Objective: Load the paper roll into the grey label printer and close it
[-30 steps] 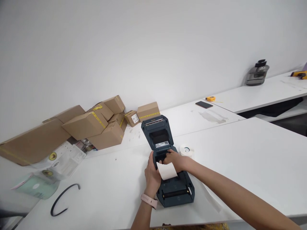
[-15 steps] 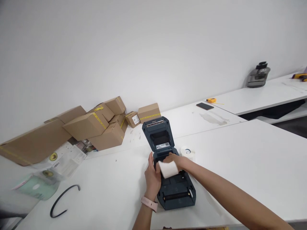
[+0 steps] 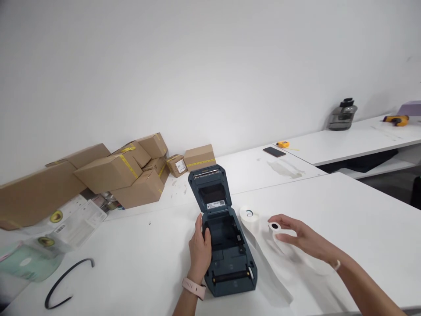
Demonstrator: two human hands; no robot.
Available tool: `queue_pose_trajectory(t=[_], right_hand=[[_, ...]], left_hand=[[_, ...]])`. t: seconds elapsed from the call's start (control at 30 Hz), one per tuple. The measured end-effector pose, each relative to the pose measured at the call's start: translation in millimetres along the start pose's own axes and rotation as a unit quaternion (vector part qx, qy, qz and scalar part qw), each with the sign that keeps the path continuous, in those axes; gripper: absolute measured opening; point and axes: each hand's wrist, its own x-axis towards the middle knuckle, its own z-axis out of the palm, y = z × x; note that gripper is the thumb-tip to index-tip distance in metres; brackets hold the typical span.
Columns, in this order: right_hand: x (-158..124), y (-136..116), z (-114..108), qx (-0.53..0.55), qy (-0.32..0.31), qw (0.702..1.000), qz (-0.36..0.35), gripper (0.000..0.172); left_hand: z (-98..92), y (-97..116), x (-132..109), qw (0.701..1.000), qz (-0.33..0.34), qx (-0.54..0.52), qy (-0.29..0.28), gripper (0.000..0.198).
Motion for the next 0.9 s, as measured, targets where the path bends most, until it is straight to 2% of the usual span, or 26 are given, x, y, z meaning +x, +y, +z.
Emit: queue_pose_trajectory(t=[0.1, 0.13, 0.27, 0.4, 0.5, 0.57, 0.73, 0.83, 0.9], right_hand=[[-3.3, 28.0, 20.3, 0.014, -0.043, 0.999, 0.005, 0.041], [-2.8, 33.0, 26.5, 0.013, -0.039, 0.999, 0.005, 0.040], [-0.2, 37.7, 33.8, 0.017, -0.054, 0.998, 0.017, 0.046], [7.6, 32.5, 17.8, 0.025, -0.064, 0.996, 0.050, 0.068], [27.2, 23.2, 9.3, -0.029, -0.074, 0.995, 0.053, 0.080], [45.5, 15.8, 11.8, -0.074, -0.109, 0.991, 0.037, 0.083], [83.4, 3.8, 36.1, -0.085, -0.192, 0.977, 0.029, 0.079], [88.8, -2.5, 46.0, -0.066, -0.198, 0.978, 0.025, 0.072], [86.4, -8.9, 45.2, -0.056, -0.191, 0.980, 0.025, 0.068]], left_hand=[[-0.2, -0.4, -0.6, 1.000, 0.002, -0.003, -0.001, 0.054], [-0.5, -0.8, -0.7, 1.000, 0.000, -0.007, -0.002, 0.054], [-0.9, -2.6, -0.4, 1.000, -0.001, -0.005, 0.000, 0.053], [0.7, -3.3, -0.4, 1.000, -0.003, -0.006, 0.001, 0.053], [1.3, -3.7, -0.1, 1.000, 0.001, -0.010, -0.003, 0.054], [-0.5, -5.1, 1.8, 1.000, 0.014, -0.012, -0.002, 0.055], [-14.7, -13.9, 12.4, 0.997, 0.048, -0.033, -0.051, 0.038], [-22.8, -17.8, 16.9, 0.994, 0.052, -0.052, -0.076, 0.030], [-25.1, -18.1, 17.8, 0.994, 0.056, -0.060, -0.078, 0.028]])
